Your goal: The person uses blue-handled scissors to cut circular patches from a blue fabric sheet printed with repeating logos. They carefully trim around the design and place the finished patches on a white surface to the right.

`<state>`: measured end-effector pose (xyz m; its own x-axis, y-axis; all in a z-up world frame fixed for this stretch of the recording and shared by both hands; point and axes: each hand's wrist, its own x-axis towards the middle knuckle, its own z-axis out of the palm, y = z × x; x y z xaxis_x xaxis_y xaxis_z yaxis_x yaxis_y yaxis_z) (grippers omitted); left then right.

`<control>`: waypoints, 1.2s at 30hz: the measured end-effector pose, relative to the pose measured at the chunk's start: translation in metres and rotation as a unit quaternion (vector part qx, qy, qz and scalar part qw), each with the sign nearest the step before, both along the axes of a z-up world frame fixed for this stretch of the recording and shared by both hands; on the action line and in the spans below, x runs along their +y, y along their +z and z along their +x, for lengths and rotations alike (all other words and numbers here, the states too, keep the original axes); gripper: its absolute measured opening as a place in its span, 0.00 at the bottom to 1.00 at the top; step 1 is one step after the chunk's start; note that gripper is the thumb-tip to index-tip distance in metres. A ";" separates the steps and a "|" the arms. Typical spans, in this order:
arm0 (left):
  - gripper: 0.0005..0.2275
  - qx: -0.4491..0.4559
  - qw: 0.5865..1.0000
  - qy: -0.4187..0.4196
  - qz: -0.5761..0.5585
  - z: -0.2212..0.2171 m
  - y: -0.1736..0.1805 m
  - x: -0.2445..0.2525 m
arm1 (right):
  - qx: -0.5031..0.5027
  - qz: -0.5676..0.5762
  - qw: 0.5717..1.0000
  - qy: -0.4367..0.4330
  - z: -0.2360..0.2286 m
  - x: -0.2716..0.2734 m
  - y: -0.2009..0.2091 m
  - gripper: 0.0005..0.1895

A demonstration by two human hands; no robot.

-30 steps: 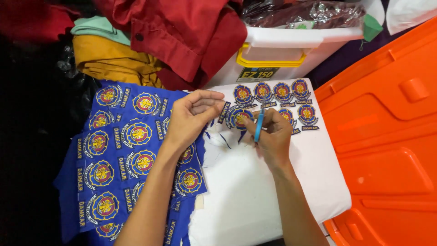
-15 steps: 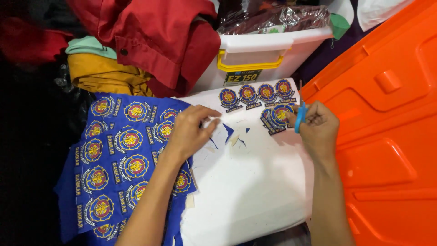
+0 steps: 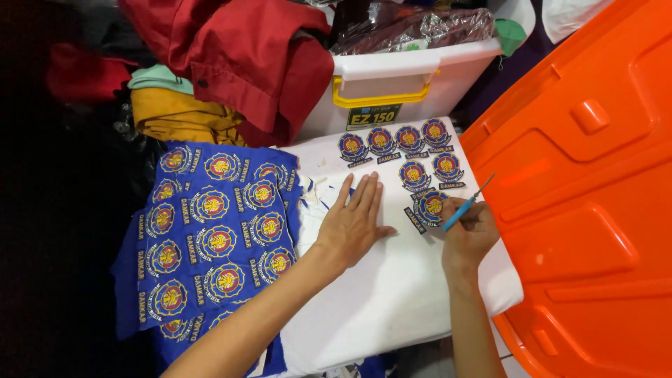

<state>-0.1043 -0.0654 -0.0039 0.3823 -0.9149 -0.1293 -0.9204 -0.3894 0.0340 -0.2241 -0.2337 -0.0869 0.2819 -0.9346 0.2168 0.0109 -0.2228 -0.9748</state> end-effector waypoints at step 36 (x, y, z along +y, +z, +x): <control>0.16 0.127 0.941 -0.005 -0.314 -0.021 -0.012 0.075 | 0.004 -0.041 0.998 0.038 0.006 -0.005 0.009 0.13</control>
<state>-0.1250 0.0098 -0.0164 0.4029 -0.8446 0.3527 -0.8551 -0.2100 0.4740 -0.2184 -0.2388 -0.0774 0.3526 -0.8897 0.2900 0.0232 -0.3015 -0.9532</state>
